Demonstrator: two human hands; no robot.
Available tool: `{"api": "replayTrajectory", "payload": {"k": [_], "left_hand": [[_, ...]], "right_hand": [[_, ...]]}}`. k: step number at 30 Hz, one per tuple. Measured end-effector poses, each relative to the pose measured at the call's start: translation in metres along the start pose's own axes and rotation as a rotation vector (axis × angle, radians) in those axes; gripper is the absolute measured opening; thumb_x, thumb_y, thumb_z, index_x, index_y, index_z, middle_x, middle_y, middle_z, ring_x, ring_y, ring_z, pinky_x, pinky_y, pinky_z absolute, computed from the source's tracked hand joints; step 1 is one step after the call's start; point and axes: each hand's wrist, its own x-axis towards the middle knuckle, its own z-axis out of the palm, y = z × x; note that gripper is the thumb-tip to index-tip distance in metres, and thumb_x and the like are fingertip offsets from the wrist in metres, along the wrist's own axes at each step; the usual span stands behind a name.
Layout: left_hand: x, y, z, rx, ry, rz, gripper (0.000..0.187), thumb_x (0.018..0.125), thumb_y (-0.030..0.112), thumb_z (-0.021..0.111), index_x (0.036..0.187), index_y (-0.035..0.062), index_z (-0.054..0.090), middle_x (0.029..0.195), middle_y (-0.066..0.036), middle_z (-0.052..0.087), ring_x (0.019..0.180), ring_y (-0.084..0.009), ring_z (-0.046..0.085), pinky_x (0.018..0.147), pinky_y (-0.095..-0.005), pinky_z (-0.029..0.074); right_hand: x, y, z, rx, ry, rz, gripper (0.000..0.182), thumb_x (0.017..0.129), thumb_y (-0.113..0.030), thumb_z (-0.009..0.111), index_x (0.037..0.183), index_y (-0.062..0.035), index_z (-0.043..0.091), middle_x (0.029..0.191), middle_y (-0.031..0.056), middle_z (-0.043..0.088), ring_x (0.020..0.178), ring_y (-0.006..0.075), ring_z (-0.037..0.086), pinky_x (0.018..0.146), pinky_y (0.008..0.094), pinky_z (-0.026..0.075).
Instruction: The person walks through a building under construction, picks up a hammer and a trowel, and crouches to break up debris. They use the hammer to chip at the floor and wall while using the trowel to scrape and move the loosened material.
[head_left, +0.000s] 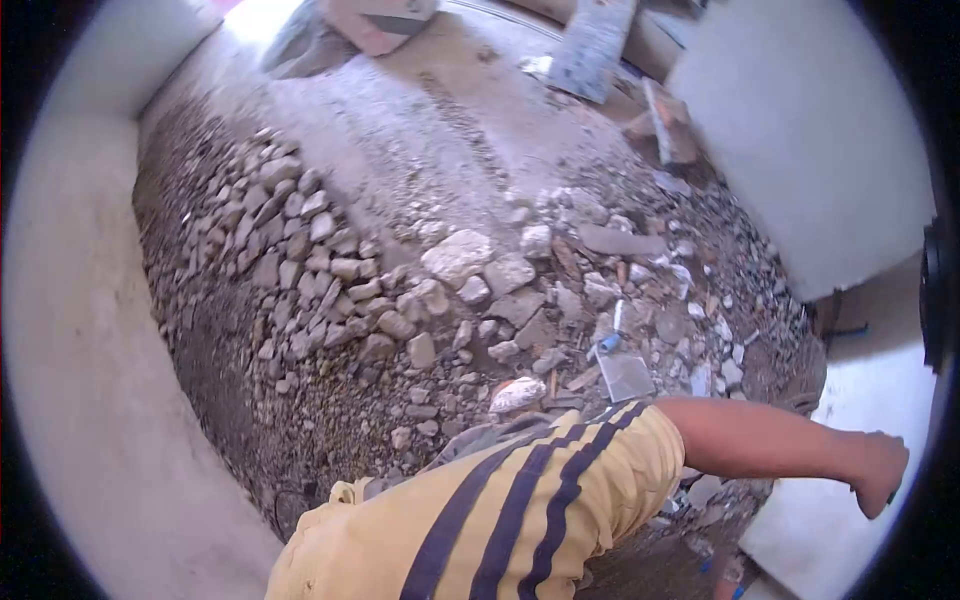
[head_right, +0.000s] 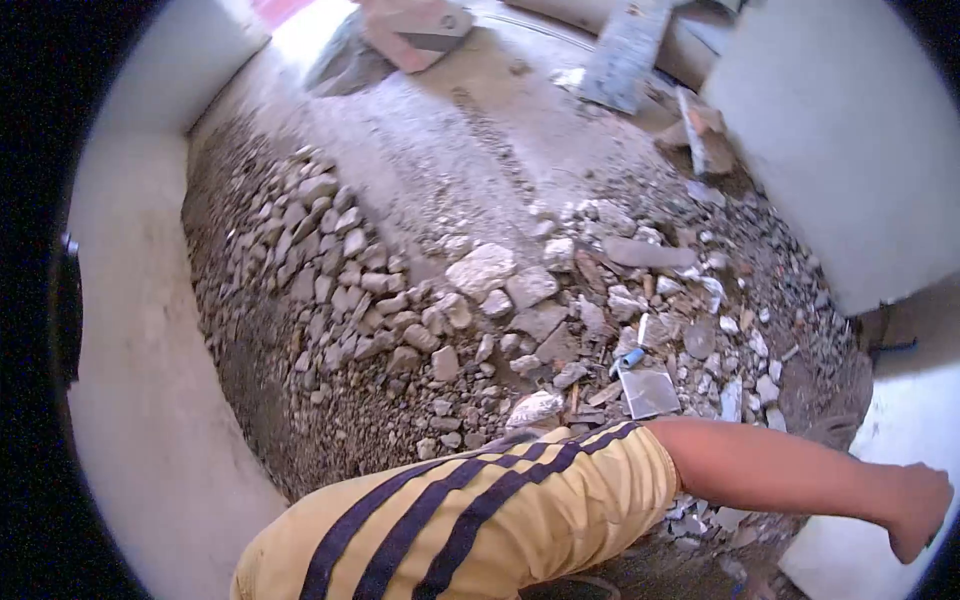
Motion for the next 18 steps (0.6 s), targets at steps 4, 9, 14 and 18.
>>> {"api": "replayTrajectory", "payload": {"k": [4, 9, 14, 18], "left_hand": [[-0.012, 0.011, -0.053, 0.221, 0.097, -0.128, 0.021, 0.058, 0.015, 0.07, 0.071, -0.0018, 0.071, 0.077, -0.023, 0.068, 0.074, -0.0354, 0.069, 0.069, -0.0427, 0.056], [-0.025, -0.022, -0.096, 0.371, 0.199, -0.297, 0.022, 0.059, 0.016, 0.071, 0.073, -0.0015, 0.072, 0.081, -0.023, 0.069, 0.078, -0.0351, 0.069, 0.072, -0.0426, 0.056], [-0.016, -0.122, -0.116, 0.447, 0.216, -0.341, 0.024, 0.061, 0.016, 0.073, 0.08, 0.002, 0.073, 0.083, -0.019, 0.07, 0.078, -0.0349, 0.068, 0.07, -0.0421, 0.055], [-0.038, -0.164, -0.13, 0.343, 0.189, -0.406, 0.035, 0.069, 0.017, 0.073, 0.103, 0.0057, 0.073, 0.099, -0.017, 0.071, 0.094, -0.0328, 0.067, 0.083, -0.0419, 0.054]], "right_hand": [[0.016, -0.033, -0.028, 0.031, 0.113, -0.085, 0.048, 0.083, -0.04, 0.062, 0.119, -0.008, 0.062, 0.113, 0.0213, 0.067, 0.111, 0.035, 0.063, 0.092, 0.0455, 0.052], [0.026, -0.062, -0.051, 0.068, 0.192, -0.152, 0.048, 0.081, -0.039, 0.064, 0.118, -0.0084, 0.063, 0.113, 0.0207, 0.067, 0.11, 0.0346, 0.064, 0.092, 0.0452, 0.052], [0.03, -0.074, -0.059, 0.082, 0.224, -0.176, 0.047, 0.079, -0.038, 0.065, 0.116, -0.0088, 0.065, 0.113, 0.0201, 0.068, 0.11, 0.0343, 0.064, 0.092, 0.0449, 0.052], [0.029, -0.065, -0.05, 0.104, 0.225, -0.193, 0.046, 0.078, -0.037, 0.066, 0.115, -0.0091, 0.066, 0.112, 0.0196, 0.068, 0.109, 0.034, 0.064, 0.092, 0.0447, 0.052]]}}
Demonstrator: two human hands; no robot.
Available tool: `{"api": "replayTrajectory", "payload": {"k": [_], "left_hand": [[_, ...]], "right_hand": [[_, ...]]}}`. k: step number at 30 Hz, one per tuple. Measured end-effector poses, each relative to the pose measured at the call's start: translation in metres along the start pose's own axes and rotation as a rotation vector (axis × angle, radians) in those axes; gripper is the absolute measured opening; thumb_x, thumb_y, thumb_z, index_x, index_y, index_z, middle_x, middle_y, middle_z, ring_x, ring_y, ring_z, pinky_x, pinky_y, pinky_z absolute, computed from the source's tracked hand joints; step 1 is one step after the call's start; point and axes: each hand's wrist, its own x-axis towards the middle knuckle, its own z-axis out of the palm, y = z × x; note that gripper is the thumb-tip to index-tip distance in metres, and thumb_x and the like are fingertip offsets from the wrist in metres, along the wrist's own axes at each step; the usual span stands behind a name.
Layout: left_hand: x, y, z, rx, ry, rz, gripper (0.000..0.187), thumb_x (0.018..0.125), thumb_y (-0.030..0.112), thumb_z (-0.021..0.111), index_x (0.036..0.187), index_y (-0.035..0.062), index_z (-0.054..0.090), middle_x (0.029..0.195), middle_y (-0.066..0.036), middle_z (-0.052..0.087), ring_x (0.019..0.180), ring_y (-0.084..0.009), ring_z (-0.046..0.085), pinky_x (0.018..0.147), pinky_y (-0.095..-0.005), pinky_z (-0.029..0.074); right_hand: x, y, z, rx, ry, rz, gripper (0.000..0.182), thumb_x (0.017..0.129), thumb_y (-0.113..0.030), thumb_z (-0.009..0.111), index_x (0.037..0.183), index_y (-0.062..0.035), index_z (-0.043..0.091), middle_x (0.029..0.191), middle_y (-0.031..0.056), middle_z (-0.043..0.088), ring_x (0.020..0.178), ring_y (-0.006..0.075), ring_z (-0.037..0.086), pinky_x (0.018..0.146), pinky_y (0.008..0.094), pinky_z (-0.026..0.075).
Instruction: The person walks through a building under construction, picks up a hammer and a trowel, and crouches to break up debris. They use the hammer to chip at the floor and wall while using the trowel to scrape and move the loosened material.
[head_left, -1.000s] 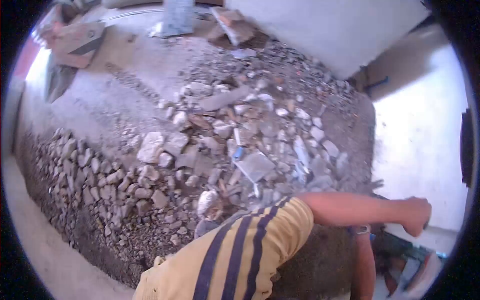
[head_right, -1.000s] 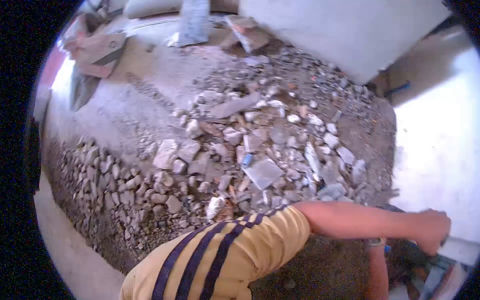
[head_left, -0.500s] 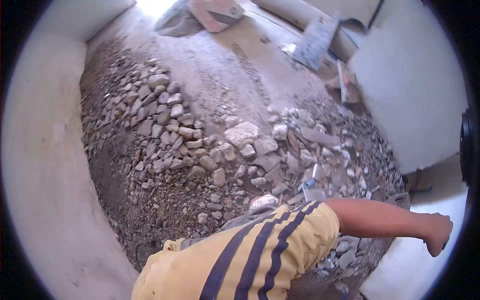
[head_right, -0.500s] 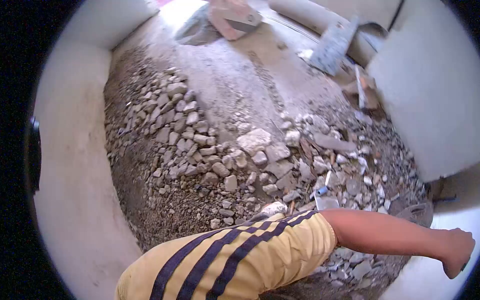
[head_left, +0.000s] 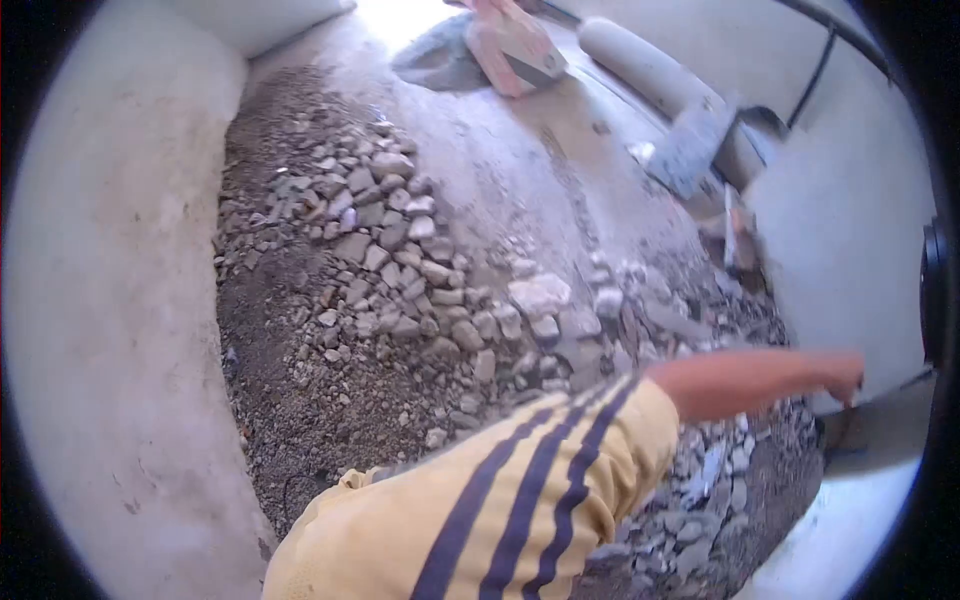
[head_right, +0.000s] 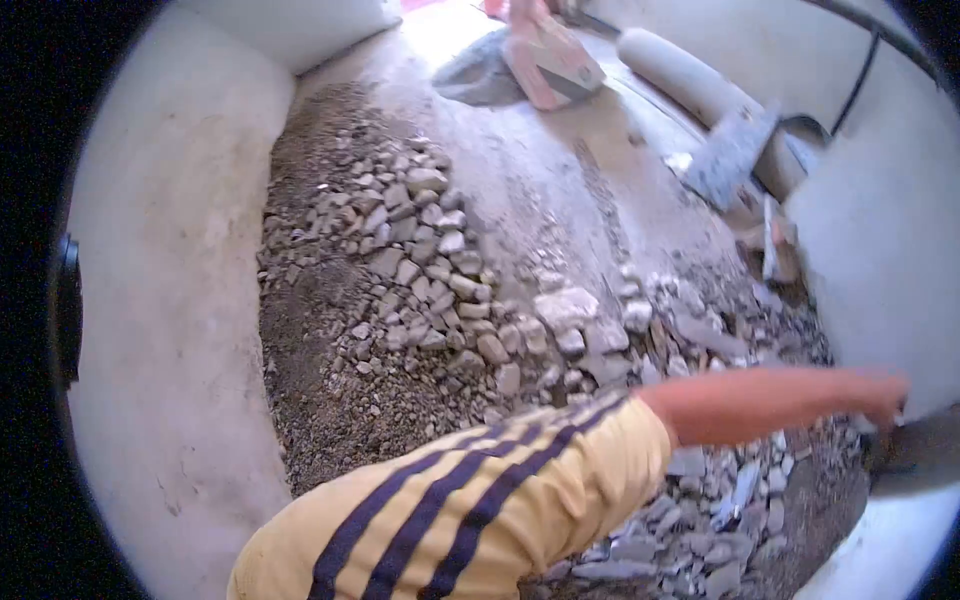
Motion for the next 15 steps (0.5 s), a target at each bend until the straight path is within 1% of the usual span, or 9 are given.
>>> {"api": "replayTrajectory", "payload": {"k": [1, 2, 3, 5, 6, 7, 10, 13, 15], "left_hand": [[-0.002, -0.025, 0.005, 0.049, -0.014, 0.074, 0.04, 0.076, 0.018, 0.07, 0.116, 0.0105, 0.07, 0.11, -0.014, 0.069, 0.104, -0.0302, 0.064, 0.091, -0.0426, 0.05], [-0.01, -0.053, 0.007, -0.001, -0.019, 0.073, 0.038, 0.08, 0.021, 0.068, 0.117, 0.0137, 0.07, 0.113, -0.013, 0.069, 0.105, -0.0291, 0.064, 0.092, -0.0425, 0.05], [-0.013, -0.083, 0.004, 0.233, -0.048, 0.102, 0.037, 0.082, 0.024, 0.066, 0.118, 0.0158, 0.07, 0.115, -0.012, 0.068, 0.106, -0.0281, 0.063, 0.092, -0.0431, 0.05], [-0.049, -0.129, -0.032, 0.385, -0.214, -0.337, 0.032, 0.083, 0.028, 0.065, 0.109, 0.0098, 0.069, 0.099, -0.014, 0.07, 0.09, -0.029, 0.066, 0.078, -0.0455, 0.053], [-0.074, -0.153, -0.056, 0.455, -0.244, -0.376, 0.031, 0.083, 0.027, 0.065, 0.108, 0.01, 0.069, 0.099, -0.014, 0.07, 0.09, -0.0292, 0.066, 0.078, -0.0454, 0.053], [-0.083, -0.184, -0.053, 0.477, -0.263, -0.356, 0.031, 0.082, 0.027, 0.065, 0.108, 0.0102, 0.07, 0.098, -0.014, 0.07, 0.089, -0.0294, 0.066, 0.078, -0.0454, 0.053], [-0.117, -0.243, -0.066, 0.491, -0.297, -0.264, 0.028, 0.082, 0.025, 0.065, 0.105, 0.0109, 0.07, 0.097, -0.015, 0.07, 0.088, -0.03, 0.067, 0.077, -0.0452, 0.053], [-0.078, -0.321, -0.071, 0.523, -0.296, -0.2, 0.026, 0.081, 0.024, 0.065, 0.103, 0.0116, 0.071, 0.096, -0.015, 0.07, 0.087, -0.0306, 0.067, 0.077, -0.045, 0.053], [-0.065, -0.34, -0.082, 0.608, -0.283, -0.23, 0.024, 0.08, 0.023, 0.065, 0.101, 0.012, 0.071, 0.095, -0.015, 0.07, 0.087, -0.031, 0.067, 0.076, -0.0449, 0.053]], "right_hand": [[-0.009, 0.008, 0.005, 0.013, -0.009, 0.01, 0.046, 0.078, -0.037, 0.067, 0.115, -0.0092, 0.066, 0.112, 0.0194, 0.068, 0.109, 0.0339, 0.064, 0.092, 0.0446, 0.052], [-0.023, 0.018, 0.014, 0.034, -0.017, 0.025, 0.046, 0.077, -0.036, 0.067, 0.114, -0.0093, 0.066, 0.112, 0.0193, 0.068, 0.109, 0.0338, 0.064, 0.092, 0.0446, 0.052], [-0.038, 0.028, 0.023, 0.062, -0.022, 0.041, 0.046, 0.077, -0.036, 0.067, 0.114, -0.0094, 0.067, 0.112, 0.0192, 0.068, 0.109, 0.0338, 0.065, 0.092, 0.0445, 0.052], [-0.068, 0.039, 0.039, 0.124, -0.035, 0.042, 0.046, 0.076, -0.036, 0.068, 0.114, -0.0096, 0.067, 0.112, 0.0189, 0.068, 0.109, 0.0336, 0.065, 0.092, 0.0444, 0.052], [-0.079, 0.04, 0.044, 0.158, -0.035, 0.033, 0.046, 0.076, -0.035, 0.068, 0.113, -0.0096, 0.067, 0.112, 0.0188, 0.068, 0.109, 0.0335, 0.065, 0.092, 0.0443, 0.052], [-0.077, 0.009, 0.036, 0.161, -0.034, -0.031, 0.045, 0.075, -0.035, 0.068, 0.113, -0.0097, 0.068, 0.112, 0.0187, 0.068, 0.108, 0.0335, 0.065, 0.092, 0.0443, 0.052], [-0.128, 0.044, 0.068, 0.268, -0.071, 0.144, 0.045, 0.074, -0.034, 0.069, 0.112, -0.01, 0.068, 0.112, 0.0183, 0.069, 0.108, 0.0333, 0.065, 0.092, 0.0441, 0.052], [-0.132, 0.061, 0.073, 0.275, -0.063, 0.223, 0.045, 0.073, -0.034, 0.07, 0.111, -0.0102, 0.069, 0.112, 0.0179, 0.069, 0.108, 0.033, 0.065, 0.092, 0.0439, 0.053], [-0.142, 0.081, 0.078, 0.286, -0.091, 0.255, 0.045, 0.072, -0.033, 0.071, 0.111, -0.0104, 0.07, 0.111, 0.0177, 0.069, 0.108, 0.0329, 0.065, 0.092, 0.0438, 0.053]]}}
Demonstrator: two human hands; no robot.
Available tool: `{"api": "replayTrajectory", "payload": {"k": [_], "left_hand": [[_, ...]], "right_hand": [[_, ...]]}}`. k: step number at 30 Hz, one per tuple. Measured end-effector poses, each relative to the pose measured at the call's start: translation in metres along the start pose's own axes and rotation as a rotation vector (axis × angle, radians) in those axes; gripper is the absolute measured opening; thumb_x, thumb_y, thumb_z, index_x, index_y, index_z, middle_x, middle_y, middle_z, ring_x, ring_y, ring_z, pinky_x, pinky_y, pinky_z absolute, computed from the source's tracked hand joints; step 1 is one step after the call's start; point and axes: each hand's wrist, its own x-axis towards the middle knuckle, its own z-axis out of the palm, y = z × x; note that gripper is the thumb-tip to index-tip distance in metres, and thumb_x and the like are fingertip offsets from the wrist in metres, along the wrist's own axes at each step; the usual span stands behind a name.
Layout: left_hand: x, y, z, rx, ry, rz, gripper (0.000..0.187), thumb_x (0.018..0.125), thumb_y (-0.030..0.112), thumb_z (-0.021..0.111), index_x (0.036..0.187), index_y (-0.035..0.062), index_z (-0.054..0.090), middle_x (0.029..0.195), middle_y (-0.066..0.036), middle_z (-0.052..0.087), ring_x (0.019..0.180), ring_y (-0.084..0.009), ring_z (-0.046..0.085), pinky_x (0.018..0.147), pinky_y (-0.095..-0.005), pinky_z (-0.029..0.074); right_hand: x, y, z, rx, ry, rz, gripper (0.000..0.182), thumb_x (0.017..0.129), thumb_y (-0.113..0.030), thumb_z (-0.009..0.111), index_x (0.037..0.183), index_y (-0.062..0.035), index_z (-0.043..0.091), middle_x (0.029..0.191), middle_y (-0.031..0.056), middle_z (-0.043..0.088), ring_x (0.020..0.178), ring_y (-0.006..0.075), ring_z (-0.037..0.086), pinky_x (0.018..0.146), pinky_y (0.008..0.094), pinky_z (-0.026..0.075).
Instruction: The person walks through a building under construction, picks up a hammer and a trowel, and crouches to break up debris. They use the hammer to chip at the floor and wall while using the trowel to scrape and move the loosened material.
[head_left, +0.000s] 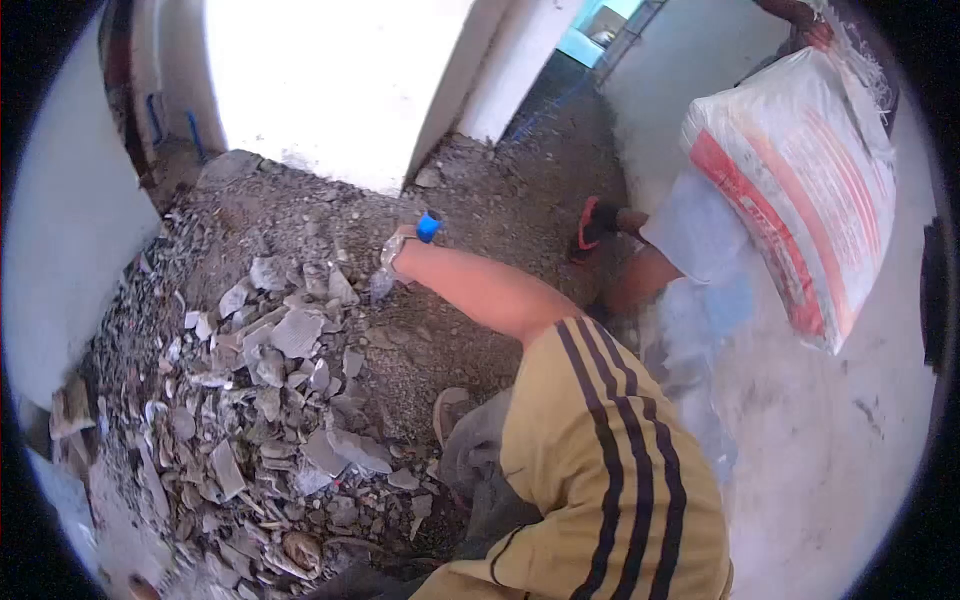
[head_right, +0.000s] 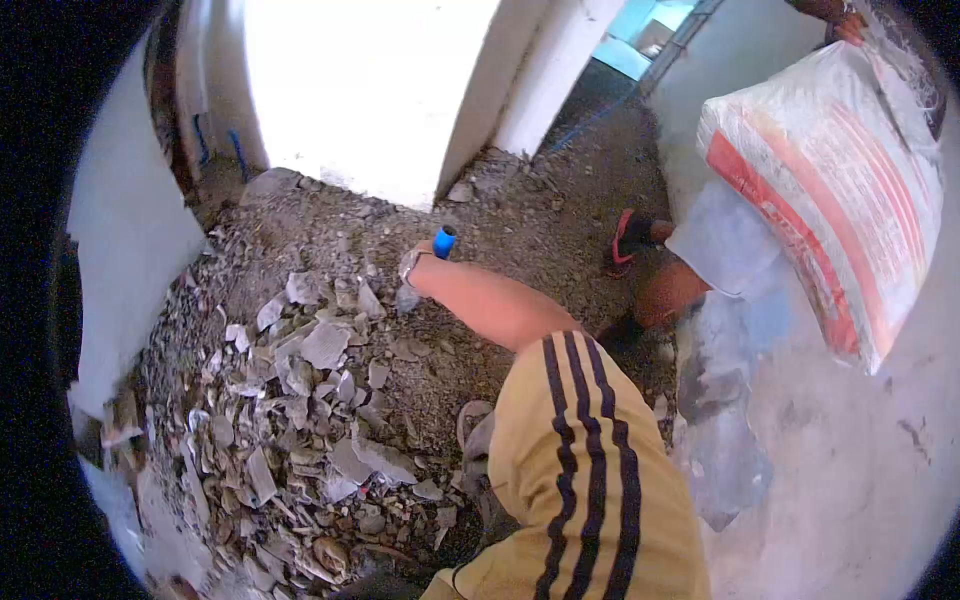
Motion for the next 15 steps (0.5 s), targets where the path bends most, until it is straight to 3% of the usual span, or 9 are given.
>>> {"api": "replayTrajectory", "payload": {"k": [4, 8, 11, 13, 15], "left_hand": [[-0.087, -0.111, -0.028, 0.081, 0.027, -0.183, 0.021, 0.079, 0.021, 0.064, 0.098, 0.0129, 0.072, 0.093, -0.016, 0.07, 0.085, -0.0318, 0.068, 0.076, -0.0446, 0.053], [-0.258, -0.198, -0.048, 0.247, 0.018, -0.431, 0.019, 0.078, 0.019, 0.064, 0.094, 0.0138, 0.073, 0.091, -0.016, 0.07, 0.084, -0.0326, 0.068, 0.075, -0.0443, 0.053], [-0.343, -0.202, -0.034, 0.248, 0.048, -0.607, 0.017, 0.078, 0.018, 0.064, 0.092, 0.0145, 0.073, 0.089, -0.017, 0.07, 0.083, -0.0332, 0.069, 0.075, -0.0441, 0.054], [-0.342, -0.184, -0.023, 0.177, 0.153, -0.667, 0.016, 0.077, 0.017, 0.064, 0.09, 0.0149, 0.074, 0.088, -0.017, 0.07, 0.082, -0.0336, 0.069, 0.074, -0.044, 0.054], [-0.32, -0.16, -0.026, 0.064, 0.277, -0.773, 0.022, 0.077, 0.023, 0.063, 0.094, 0.0138, 0.074, 0.104, -0.022, 0.067, 0.102, -0.0373, 0.064, 0.086, -0.046, 0.052]], "right_hand": [[0.013, 0.012, 0.007, -0.023, -0.032, -0.025, 0.044, 0.071, -0.032, 0.072, 0.109, -0.0107, 0.071, 0.111, 0.0172, 0.069, 0.107, 0.0326, 0.066, 0.092, 0.0436, 0.053], [0.011, 0.069, 0.024, -0.173, -0.093, -0.014, 0.044, 0.069, -0.031, 0.073, 0.108, -0.0111, 0.072, 0.111, 0.0167, 0.069, 0.107, 0.0323, 0.066, 0.092, 0.0433, 0.053], [0.043, 0.107, 0.014, -0.485, -0.127, 0.02, 0.044, 0.068, -0.031, 0.074, 0.107, -0.0113, 0.073, 0.111, 0.0163, 0.07, 0.106, 0.0321, 0.066, 0.092, 0.0432, 0.053], [0.063, 0.113, 0.015, -0.635, -0.188, 0.049, 0.044, 0.067, -0.03, 0.075, 0.107, -0.0115, 0.073, 0.111, 0.0161, 0.07, 0.106, 0.032, 0.066, 0.092, 0.0431, 0.053], [0.047, 0.103, 0.012, -0.638, -0.261, 0.079, 0.045, 0.064, -0.03, 0.079, 0.105, -0.0121, 0.075, 0.108, 0.0172, 0.07, 0.106, 0.0309, 0.067, 0.092, 0.0428, 0.052]]}}
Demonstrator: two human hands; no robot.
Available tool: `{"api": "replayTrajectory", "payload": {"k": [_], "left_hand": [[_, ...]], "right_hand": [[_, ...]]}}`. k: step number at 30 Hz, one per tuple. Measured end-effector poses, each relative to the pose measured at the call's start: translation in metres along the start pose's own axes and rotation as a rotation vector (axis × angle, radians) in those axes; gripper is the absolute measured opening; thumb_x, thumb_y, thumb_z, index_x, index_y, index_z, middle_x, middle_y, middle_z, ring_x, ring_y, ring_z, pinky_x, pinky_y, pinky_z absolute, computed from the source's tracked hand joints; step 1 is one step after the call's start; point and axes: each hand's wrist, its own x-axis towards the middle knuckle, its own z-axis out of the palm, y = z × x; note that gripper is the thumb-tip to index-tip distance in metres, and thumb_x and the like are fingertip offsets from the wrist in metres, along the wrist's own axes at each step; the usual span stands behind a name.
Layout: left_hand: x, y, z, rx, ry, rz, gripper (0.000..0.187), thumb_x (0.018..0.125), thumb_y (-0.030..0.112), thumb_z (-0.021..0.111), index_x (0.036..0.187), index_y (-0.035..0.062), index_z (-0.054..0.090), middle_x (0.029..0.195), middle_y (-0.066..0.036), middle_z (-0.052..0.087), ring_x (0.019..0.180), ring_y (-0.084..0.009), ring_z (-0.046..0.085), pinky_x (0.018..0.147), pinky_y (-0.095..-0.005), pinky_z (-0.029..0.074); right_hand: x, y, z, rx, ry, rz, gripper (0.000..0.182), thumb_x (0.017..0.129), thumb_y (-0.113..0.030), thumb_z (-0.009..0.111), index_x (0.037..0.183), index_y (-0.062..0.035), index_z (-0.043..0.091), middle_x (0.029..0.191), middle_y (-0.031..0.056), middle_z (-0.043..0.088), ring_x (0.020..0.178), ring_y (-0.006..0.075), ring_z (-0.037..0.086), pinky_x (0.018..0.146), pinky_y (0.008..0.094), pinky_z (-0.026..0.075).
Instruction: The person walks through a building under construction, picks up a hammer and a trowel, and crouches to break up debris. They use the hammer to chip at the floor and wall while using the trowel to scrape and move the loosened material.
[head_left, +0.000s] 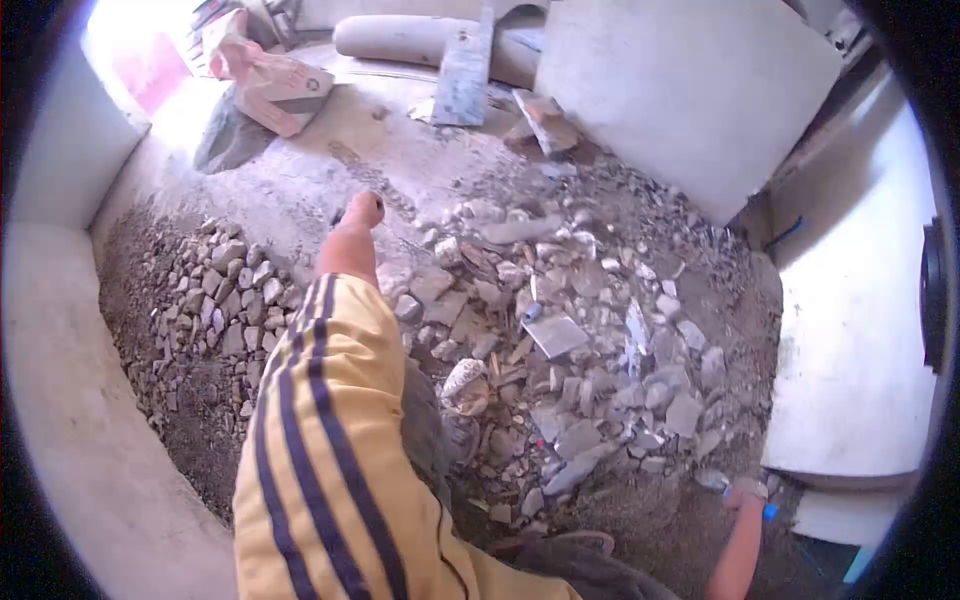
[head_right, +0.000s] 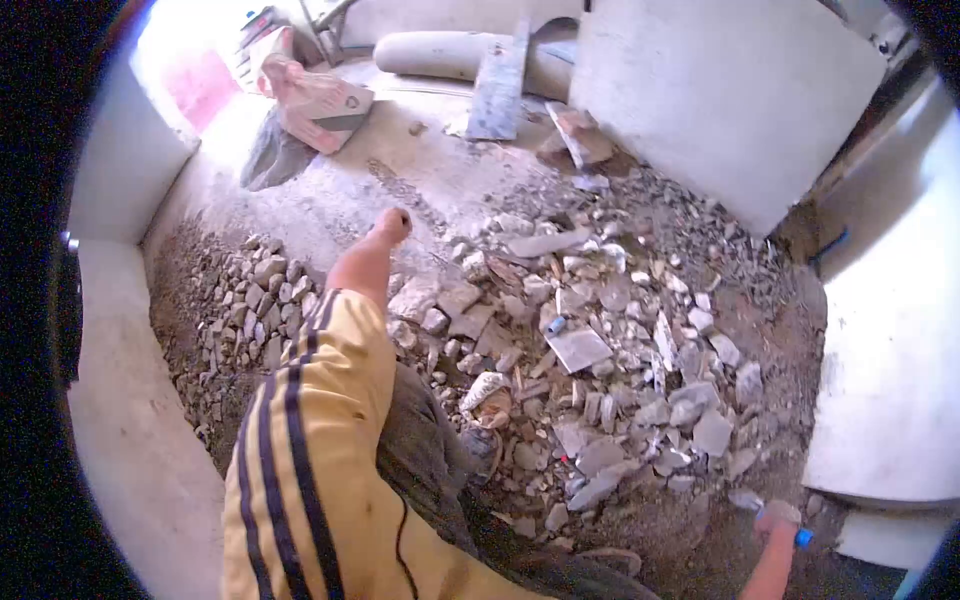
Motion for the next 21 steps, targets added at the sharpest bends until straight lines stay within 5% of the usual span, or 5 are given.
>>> {"api": "replayTrajectory", "payload": {"k": [4, 6, 8, 14, 21], "left_hand": [[0.03, 0.082, 0.011, -0.252, 0.276, 0.186, 0.02, 0.077, 0.015, 0.058, 0.086, 0.0102, 0.075, 0.085, -0.019, 0.07, 0.085, -0.038, 0.068, 0.077, -0.0453, 0.054], [0.053, 0.148, -0.001, -0.418, 0.32, 0.352, 0.019, 0.075, 0.011, 0.059, 0.085, 0.0084, 0.074, 0.077, -0.018, 0.07, 0.071, -0.0283, 0.069, 0.068, -0.0394, 0.053], [0.059, 0.238, -0.025, -0.746, 0.059, 0.406, 0.021, 0.077, 0.006, 0.06, 0.095, 0.0026, 0.071, 0.071, -0.01, 0.068, 0.06, -0.0144, 0.062, 0.058, -0.0304, 0.049], [-0.059, 0.473, -0.089, -1.151, -0.347, 0.801, 0.028, 0.077, 0.002, 0.057, 0.103, -0.0062, 0.065, 0.075, -0.006, 0.063, 0.063, -0.0096, 0.053, 0.058, -0.0227, 0.042], [-0.159, 0.586, 0.002, -1.343, -0.801, 0.821, 0.024, 0.081, 0.007, 0.057, 0.1, -0.004, 0.065, 0.077, -0.004, 0.058, 0.056, -0.0075, 0.041, 0.053, -0.0232, 0.034]], "right_hand": [[-0.033, -0.006, -0.013, 0.035, 0.013, -0.024, 0.044, 0.062, -0.029, 0.081, 0.102, -0.0123, 0.076, 0.105, 0.018, 0.071, 0.103, 0.0301, 0.068, 0.089, 0.0424, 0.053], [-0.048, -0.017, -0.025, 0.077, 0.059, -0.041, 0.042, 0.063, -0.029, 0.08, 0.101, -0.0121, 0.076, 0.104, 0.0178, 0.071, 0.101, 0.0302, 0.068, 0.087, 0.0423, 0.054], [-0.061, -0.026, -0.036, 0.119, 0.094, -0.048, 0.041, 0.064, -0.029, 0.079, 0.1, -0.0118, 0.076, 0.103, 0.0175, 0.072, 0.099, 0.0303, 0.069, 0.086, 0.0422, 0.054], [-0.076, -0.057, -0.056, 0.192, 0.189, -0.017, 0.035, 0.067, -0.028, 0.076, 0.098, -0.011, 0.076, 0.101, 0.0168, 0.072, 0.093, 0.0307, 0.07, 0.08, 0.0419, 0.056], [-0.146, -0.033, -0.036, 0.546, -0.068, 0.032, 0.029, 0.073, -0.018, 0.065, 0.096, -0.0014, 0.072, 0.093, 0.0177, 0.072, 0.086, 0.0318, 0.071, 0.078, 0.044, 0.056]]}}
